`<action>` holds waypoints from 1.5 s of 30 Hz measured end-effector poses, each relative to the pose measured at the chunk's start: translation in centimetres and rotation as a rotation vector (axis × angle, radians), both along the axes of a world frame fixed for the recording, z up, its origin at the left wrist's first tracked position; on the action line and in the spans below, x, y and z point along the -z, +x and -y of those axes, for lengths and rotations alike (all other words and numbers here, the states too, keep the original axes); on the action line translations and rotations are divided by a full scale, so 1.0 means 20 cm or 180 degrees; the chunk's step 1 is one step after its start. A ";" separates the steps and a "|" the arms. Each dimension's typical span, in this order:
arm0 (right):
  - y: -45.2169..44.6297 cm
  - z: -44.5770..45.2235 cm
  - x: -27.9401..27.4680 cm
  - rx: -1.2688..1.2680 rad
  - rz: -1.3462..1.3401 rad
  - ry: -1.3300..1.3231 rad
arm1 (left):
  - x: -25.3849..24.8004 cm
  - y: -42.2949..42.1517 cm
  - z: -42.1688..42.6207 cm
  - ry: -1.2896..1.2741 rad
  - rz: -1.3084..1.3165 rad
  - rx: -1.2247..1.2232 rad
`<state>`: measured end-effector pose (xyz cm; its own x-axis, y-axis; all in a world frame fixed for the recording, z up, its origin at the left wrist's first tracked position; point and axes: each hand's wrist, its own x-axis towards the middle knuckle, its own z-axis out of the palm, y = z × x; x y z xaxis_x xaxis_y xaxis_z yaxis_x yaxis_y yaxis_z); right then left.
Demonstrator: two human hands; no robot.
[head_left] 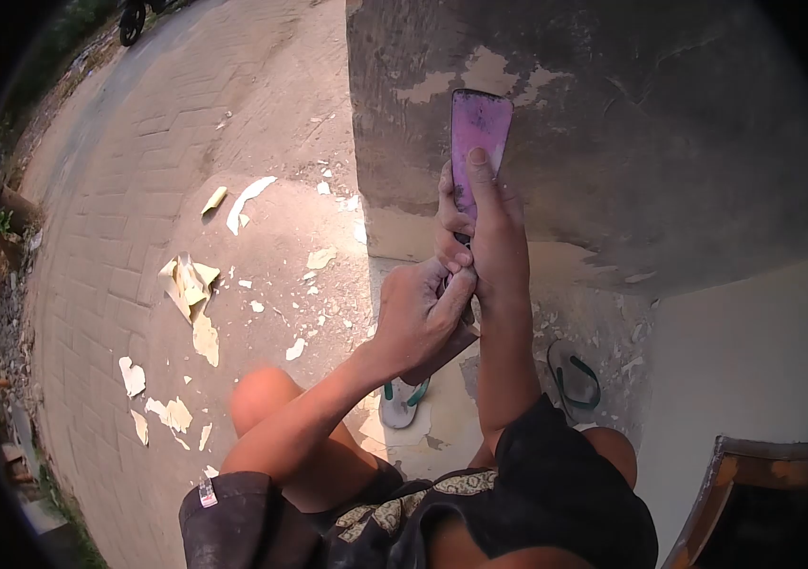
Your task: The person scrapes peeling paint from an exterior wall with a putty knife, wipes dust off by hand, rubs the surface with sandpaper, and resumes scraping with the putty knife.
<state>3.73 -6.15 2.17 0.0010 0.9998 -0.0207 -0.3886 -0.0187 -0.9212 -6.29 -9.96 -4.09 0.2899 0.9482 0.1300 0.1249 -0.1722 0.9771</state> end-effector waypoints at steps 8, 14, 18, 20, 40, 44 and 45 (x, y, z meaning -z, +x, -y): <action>0.01 -0.01 -0.04 -0.0041 -0.0029 0.0033 | -0.01 0.01 0.01 -0.0106 0.0066 0.0017; 0.01 -0.01 -0.01 -0.0025 -0.0028 0.0042 | 0.00 0.01 0.01 0.0050 -0.0050 -0.0009; 0.02 0.00 -0.05 -0.0080 -0.0136 0.0086 | -0.07 0.03 0.01 -0.0252 0.0236 -0.0002; 0.03 0.02 0.03 -0.0012 -0.0046 -0.0067 | 0.00 0.02 0.04 -0.0026 -0.0027 -0.0015; 0.02 0.02 -0.02 -0.0058 -0.0144 -0.0054 | -0.05 0.02 0.01 -0.0079 0.0105 0.0028; 0.00 -0.02 -0.03 -0.0027 -0.0097 0.0054 | -0.02 0.02 0.01 -0.0123 0.0045 0.0003; 0.01 -0.01 -0.02 -0.0025 -0.0090 0.0041 | -0.05 0.02 0.01 -0.0146 0.0169 0.0023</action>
